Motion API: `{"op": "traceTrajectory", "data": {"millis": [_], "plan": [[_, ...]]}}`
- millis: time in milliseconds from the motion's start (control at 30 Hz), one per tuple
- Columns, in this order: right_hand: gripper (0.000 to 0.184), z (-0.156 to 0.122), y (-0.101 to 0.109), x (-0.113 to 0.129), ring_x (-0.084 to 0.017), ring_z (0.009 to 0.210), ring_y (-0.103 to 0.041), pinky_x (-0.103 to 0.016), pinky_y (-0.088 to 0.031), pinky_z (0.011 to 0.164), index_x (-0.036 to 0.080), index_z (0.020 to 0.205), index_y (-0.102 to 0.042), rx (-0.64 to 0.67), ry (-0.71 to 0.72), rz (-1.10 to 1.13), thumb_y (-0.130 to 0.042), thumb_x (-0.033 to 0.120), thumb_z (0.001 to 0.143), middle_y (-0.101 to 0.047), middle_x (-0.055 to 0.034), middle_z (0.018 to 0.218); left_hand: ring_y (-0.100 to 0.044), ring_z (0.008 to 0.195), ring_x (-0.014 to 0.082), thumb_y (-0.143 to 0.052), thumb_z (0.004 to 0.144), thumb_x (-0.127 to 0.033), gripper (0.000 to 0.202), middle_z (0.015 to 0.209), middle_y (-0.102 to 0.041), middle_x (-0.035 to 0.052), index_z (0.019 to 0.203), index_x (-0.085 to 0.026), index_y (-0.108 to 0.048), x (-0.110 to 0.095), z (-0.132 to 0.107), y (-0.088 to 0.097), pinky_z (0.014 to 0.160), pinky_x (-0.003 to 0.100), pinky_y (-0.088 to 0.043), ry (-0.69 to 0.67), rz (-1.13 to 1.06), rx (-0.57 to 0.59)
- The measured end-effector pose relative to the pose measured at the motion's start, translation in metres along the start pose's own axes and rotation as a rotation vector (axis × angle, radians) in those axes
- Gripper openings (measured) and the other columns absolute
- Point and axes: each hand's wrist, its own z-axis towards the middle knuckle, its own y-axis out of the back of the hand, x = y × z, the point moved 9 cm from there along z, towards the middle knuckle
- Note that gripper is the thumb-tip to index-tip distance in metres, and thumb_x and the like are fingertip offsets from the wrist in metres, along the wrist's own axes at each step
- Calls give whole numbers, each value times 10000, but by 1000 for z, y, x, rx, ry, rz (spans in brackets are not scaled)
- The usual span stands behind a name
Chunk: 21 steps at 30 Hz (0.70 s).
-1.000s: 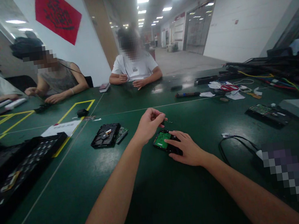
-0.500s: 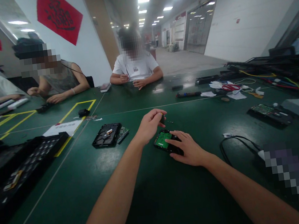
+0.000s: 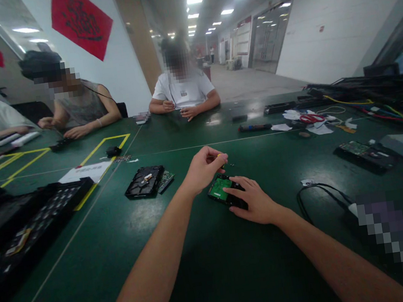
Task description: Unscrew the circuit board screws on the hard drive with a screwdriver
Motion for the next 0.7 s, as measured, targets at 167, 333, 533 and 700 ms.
{"op": "traceTrajectory", "data": {"millis": [167,333,533,700], "plan": [[633,0,-1,0,-401,1526,-384,-655,-329,1203,319,1536,-568,8,-6,-6,-721,460,938,-424,-151,1655,-671,881,162,-703,965,-413,276,960,-690,52,1103,-174,-687,-3,1,-3,698,272,-625,-50,8,44],[642,0,0,0,-405,1527,-382,-662,-343,1192,336,1546,-553,10,-4,-1,-717,472,940,-424,-145,1657,-658,791,136,-737,931,-383,317,965,-681,37,1169,-175,-725,-1,2,-2,718,292,-639,-59,76,53],[639,0,0,0,-409,1527,-382,-667,-338,1195,336,1546,-553,4,-3,-4,-713,474,943,-422,-141,1661,-667,778,134,-747,923,-382,296,954,-678,31,1142,-183,-734,4,5,3,714,296,-647,-81,96,25],[646,0,0,0,-408,1528,-380,-664,-345,1194,337,1547,-551,2,-2,-1,-716,478,939,-419,-138,1661,-678,745,134,-760,913,-403,304,932,-687,31,1120,-181,-743,7,6,6,690,288,-639,-92,104,6]]}}
